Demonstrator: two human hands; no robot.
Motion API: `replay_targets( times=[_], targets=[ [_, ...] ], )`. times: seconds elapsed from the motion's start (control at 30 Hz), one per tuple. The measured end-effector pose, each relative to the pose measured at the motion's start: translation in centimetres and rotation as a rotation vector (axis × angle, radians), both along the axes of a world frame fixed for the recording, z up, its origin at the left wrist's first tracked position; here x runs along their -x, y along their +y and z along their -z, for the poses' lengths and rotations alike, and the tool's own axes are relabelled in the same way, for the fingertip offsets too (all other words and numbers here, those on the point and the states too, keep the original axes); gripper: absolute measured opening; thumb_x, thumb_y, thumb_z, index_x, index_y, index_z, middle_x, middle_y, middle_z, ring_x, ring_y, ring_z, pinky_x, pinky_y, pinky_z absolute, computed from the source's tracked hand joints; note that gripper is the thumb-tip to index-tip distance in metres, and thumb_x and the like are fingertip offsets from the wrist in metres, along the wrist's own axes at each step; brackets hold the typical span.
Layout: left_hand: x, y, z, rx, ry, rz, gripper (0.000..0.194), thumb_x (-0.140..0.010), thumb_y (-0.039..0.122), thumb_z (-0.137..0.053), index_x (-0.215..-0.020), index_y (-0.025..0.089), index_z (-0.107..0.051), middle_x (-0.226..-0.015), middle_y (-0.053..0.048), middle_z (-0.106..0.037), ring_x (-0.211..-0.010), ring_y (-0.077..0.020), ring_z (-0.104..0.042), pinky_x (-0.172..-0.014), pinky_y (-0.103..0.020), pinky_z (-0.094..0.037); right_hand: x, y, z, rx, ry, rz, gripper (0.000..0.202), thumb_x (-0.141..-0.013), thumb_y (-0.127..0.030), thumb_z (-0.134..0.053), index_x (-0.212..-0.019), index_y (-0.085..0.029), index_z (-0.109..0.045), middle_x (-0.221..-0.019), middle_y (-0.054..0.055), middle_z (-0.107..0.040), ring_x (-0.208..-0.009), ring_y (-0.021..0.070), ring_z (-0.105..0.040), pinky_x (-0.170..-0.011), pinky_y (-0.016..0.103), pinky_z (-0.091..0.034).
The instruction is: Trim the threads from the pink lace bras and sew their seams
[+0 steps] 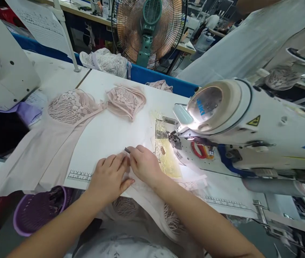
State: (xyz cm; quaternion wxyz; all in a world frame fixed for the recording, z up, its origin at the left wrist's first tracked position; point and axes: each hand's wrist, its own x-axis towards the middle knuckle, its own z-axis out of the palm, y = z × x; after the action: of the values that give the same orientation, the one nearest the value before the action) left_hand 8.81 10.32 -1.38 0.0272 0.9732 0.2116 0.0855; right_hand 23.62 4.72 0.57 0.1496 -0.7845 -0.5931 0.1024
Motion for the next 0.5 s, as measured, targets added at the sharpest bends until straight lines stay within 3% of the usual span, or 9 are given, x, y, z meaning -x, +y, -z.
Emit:
replay_targets(
  times=[0.27,0.5],
  targets=[
    [0.1,0.0,0.1,0.027,-0.025,0.008,0.045,-0.089,0.045,-0.045,-0.121,0.016,-0.057,-0.13,-0.011,-0.054,-0.112,-0.0271,-0.047,-0.086,-0.041,-0.038,-0.1,0.3,1.5,-0.114,-0.041,-0.147,0.039,-0.088,-0.015,-0.037,-0.119,-0.01,-0.059,-0.075,0.008,-0.056,-0.068,0.0194,-0.05,-0.062,0.029,-0.043],
    [-0.1,0.0,0.0,0.009,-0.004,0.014,0.047,-0.088,0.045,-0.045,-0.123,0.014,-0.055,-0.128,-0.011,-0.055,-0.108,-0.0276,-0.048,-0.082,-0.041,-0.037,-0.2,0.5,0.9,-0.014,-0.106,-0.204,0.039,-0.086,-0.013,-0.04,-0.118,-0.007,-0.06,-0.078,0.01,-0.057,-0.071,0.0209,-0.051,-0.067,0.03,-0.043]
  ],
)
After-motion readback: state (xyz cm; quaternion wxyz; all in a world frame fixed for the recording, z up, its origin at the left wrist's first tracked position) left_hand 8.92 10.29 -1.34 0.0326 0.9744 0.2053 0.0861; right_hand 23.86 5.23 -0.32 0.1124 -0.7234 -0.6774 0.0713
